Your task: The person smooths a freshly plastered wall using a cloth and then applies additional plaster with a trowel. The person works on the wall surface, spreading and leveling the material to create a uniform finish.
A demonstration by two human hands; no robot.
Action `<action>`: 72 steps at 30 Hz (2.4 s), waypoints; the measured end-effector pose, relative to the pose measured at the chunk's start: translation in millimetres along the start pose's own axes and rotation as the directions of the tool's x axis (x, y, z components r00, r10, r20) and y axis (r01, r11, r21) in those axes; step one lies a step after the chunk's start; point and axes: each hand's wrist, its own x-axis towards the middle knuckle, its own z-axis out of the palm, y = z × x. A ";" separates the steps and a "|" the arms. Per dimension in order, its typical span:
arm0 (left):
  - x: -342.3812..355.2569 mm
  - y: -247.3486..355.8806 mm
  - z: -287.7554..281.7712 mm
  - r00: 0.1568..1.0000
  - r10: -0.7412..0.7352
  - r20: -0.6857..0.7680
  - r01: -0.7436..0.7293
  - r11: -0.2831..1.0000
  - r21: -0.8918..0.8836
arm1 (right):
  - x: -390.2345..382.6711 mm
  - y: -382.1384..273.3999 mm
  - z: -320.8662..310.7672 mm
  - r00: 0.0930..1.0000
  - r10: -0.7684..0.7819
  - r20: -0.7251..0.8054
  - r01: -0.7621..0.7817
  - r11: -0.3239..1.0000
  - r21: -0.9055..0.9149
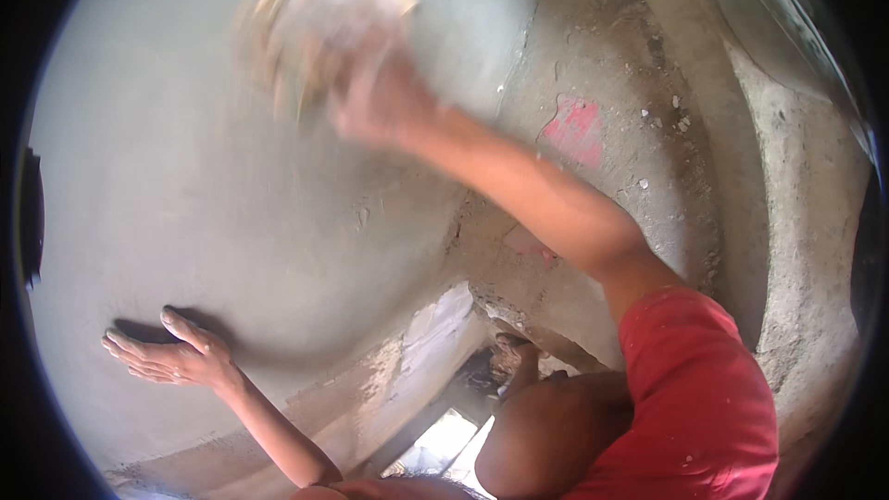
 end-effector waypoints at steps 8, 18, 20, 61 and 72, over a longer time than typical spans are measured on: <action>3.4 4.9 -1.7 1.000 -0.010 0.025 0.011 0.999 -0.031 | -4.6 -37.8 -28.9 0.997 0.059 -0.049 -0.057 0.998 0.037; 1.1 3.1 -3.9 0.996 -0.031 0.084 0.029 0.999 0.016 | 43.9 23.8 -18.7 0.745 0.649 -0.156 -0.580 0.745 0.329; 2.1 3.1 -4.8 0.998 -0.004 0.065 0.003 1.000 0.013 | -2.7 -26.3 -5.5 0.982 0.172 -0.081 -0.151 0.964 0.217; -0.6 -1.0 5.9 1.000 0.013 -0.021 -0.013 1.000 0.006 | -137.3 27.2 -7.3 0.479 0.861 0.173 -0.872 0.489 -0.023; -1.6 -2.2 6.0 0.999 0.030 -0.029 -0.029 0.999 0.027 | -115.2 51.3 -19.5 0.332 0.908 0.255 -0.939 0.293 0.178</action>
